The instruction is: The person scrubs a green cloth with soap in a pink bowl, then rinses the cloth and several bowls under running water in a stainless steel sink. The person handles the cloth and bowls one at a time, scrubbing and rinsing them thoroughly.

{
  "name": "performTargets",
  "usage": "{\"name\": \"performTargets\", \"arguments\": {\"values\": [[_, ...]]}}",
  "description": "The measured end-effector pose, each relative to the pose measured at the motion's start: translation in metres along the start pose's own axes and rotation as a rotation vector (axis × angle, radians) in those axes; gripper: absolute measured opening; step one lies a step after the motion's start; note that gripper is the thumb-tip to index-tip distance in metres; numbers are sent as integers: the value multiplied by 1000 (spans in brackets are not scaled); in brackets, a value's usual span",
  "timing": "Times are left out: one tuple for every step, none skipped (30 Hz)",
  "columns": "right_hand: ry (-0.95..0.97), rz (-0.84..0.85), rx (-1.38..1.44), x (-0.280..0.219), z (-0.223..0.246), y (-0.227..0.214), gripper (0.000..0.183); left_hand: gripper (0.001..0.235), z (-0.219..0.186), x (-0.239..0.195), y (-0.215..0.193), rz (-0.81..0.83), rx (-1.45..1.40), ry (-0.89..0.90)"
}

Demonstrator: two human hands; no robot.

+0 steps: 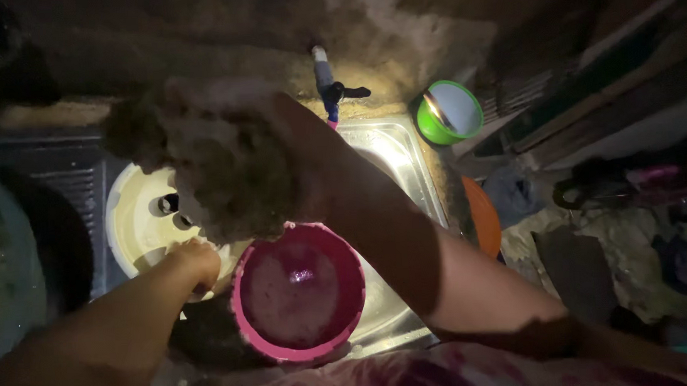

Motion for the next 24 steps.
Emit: {"name": "performTargets", "arguments": {"values": [[23,-81,-16,2,-3,-2,41,35,2,4,6,12,24,14],[46,-158,-34,5,-6,-5,41,33,3,10,9,-131,-1,55],[36,-120,-3,7,-8,-7,40,31,4,16,12,-275,-25,94],[24,-81,25,9,-9,-8,38,30,6,21,15,-421,-49,132],[12,-43,55,11,-11,-10,37,30,7,27,18,-485,-128,122],[1,-17,81,14,-12,-12,33,31,7,33,17,-549,-204,109],[-10,9,107,15,-12,-15,29,32,9,36,16,-614,-280,96],[-24,35,133,17,-12,-17,24,32,12,36,11,-696,-303,114],[-48,34,128,18,-12,-19,24,32,13,34,3,-779,-326,131],[-74,33,120,18,-11,-22,23,33,14,30,-7,-863,-347,150],[-100,31,113,18,-10,-24,23,30,17,23,-18,-903,-449,212],[-68,-36,118,17,-12,-27,24,27,21,12,-30,-945,-551,276],[-37,-104,121,16,-13,-29,26,24,24,-2,-39,-948,-809,227],[-9,-170,124,14,-14,-32,28,22,27,-17,-48,-942,-1064,176],[15,-25,162,12,-15,-31,28,22,27,-33,-56,-924,-1318,122],[36,120,198,11,-15,-30,29,21,26,-51,-67,-815,-1534,404],[56,266,233,9,-17,-29,32,28,27,-72,-78,-682,-1729,696],[50,109,178,9,-19,-33,30,40,23,-94,-88,-524,-1899,998],[41,-48,122,9,-21,-36,28,29,19,-110,-95,-520,-2063,902],[27,-206,68,8,-24,-40,26,20,14,-126,-99,-514,-2222,799],[19,-63,107,6,-27,-36,25,17,9,-142,-101,-507,-2377,687],[9,77,144,4,-28,-32,25,14,4,-162,-106,-864,-1923,767],[-2,217,179,2,-29,-26,26,14,-5,-183,-106,-1151,-1433,803],[21,-1,56,1,-31,-26,22,17,-15,-201,-107,-1372,-918,798]]}}
Point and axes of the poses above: each hand's wrist, its own x-axis towards the middle knuckle, its own y-axis out of the palm, z = x × y, the point moved 2 cm from there along x, towards the middle knuckle, and after that the axes turned 9 degrees about -x, right-handed, at the moved point
